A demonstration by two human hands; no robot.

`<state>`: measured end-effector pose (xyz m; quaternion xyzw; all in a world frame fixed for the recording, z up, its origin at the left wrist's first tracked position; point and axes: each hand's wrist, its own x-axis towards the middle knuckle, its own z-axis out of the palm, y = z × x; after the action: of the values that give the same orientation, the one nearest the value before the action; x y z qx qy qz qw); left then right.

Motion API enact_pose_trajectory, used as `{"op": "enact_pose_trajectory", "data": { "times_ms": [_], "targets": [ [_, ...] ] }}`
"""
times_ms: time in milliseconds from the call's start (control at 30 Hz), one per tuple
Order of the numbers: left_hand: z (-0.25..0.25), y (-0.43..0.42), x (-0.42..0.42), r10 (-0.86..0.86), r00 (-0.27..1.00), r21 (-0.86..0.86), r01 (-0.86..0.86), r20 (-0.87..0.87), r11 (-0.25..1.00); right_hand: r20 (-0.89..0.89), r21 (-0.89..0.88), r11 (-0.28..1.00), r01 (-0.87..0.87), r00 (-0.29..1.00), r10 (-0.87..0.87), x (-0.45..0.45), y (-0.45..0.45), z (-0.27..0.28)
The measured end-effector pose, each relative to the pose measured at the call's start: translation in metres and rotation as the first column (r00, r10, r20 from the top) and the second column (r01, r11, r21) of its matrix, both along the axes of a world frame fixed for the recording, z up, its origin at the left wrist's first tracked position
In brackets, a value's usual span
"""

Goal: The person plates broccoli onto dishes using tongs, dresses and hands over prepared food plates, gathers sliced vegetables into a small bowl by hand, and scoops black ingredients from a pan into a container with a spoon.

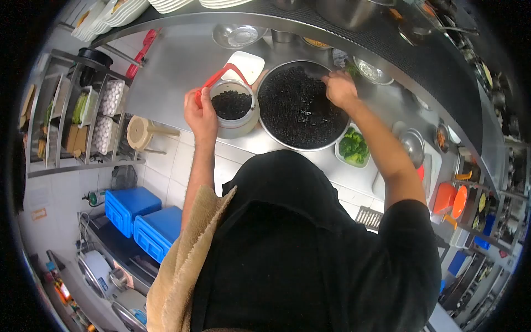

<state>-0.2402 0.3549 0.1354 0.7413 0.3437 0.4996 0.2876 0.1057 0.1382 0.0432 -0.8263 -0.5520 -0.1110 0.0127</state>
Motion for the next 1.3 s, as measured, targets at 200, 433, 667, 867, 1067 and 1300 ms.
{"op": "enact_pose_trajectory", "data": {
  "times_ms": [200,433,667,867,1067,1300],
  "targets": [
    [0.0,0.002,0.003,0.03,0.997,-0.004,-0.03,-0.073,1.0,-0.211,-0.056,0.998,-0.011,0.977,-0.001,-0.004,0.0,0.011],
    [0.002,0.007,0.009,0.006,0.997,-0.011,-0.007,-0.074,1.0,-0.316,0.029,0.999,-0.014,0.948,0.022,-0.027,-0.012,0.003],
    [0.002,0.003,0.008,0.0,0.998,0.005,0.0,-0.06,1.0,-0.372,-0.022,1.0,0.0,0.928,-0.008,-0.067,-0.016,0.015],
    [0.001,0.002,0.006,0.011,1.0,0.041,-0.01,-0.026,0.999,-0.547,0.006,0.999,0.048,0.837,-0.036,-0.084,-0.021,0.013],
    [0.001,0.001,0.004,0.003,1.0,0.043,-0.003,-0.005,0.999,-0.728,0.049,0.975,0.215,0.677,-0.113,-0.1,-0.034,0.016],
    [0.006,0.002,0.003,-0.042,0.999,0.053,0.042,0.007,0.998,-0.701,0.101,0.954,0.282,0.7,-0.133,-0.109,-0.042,0.04]
  ]
}}
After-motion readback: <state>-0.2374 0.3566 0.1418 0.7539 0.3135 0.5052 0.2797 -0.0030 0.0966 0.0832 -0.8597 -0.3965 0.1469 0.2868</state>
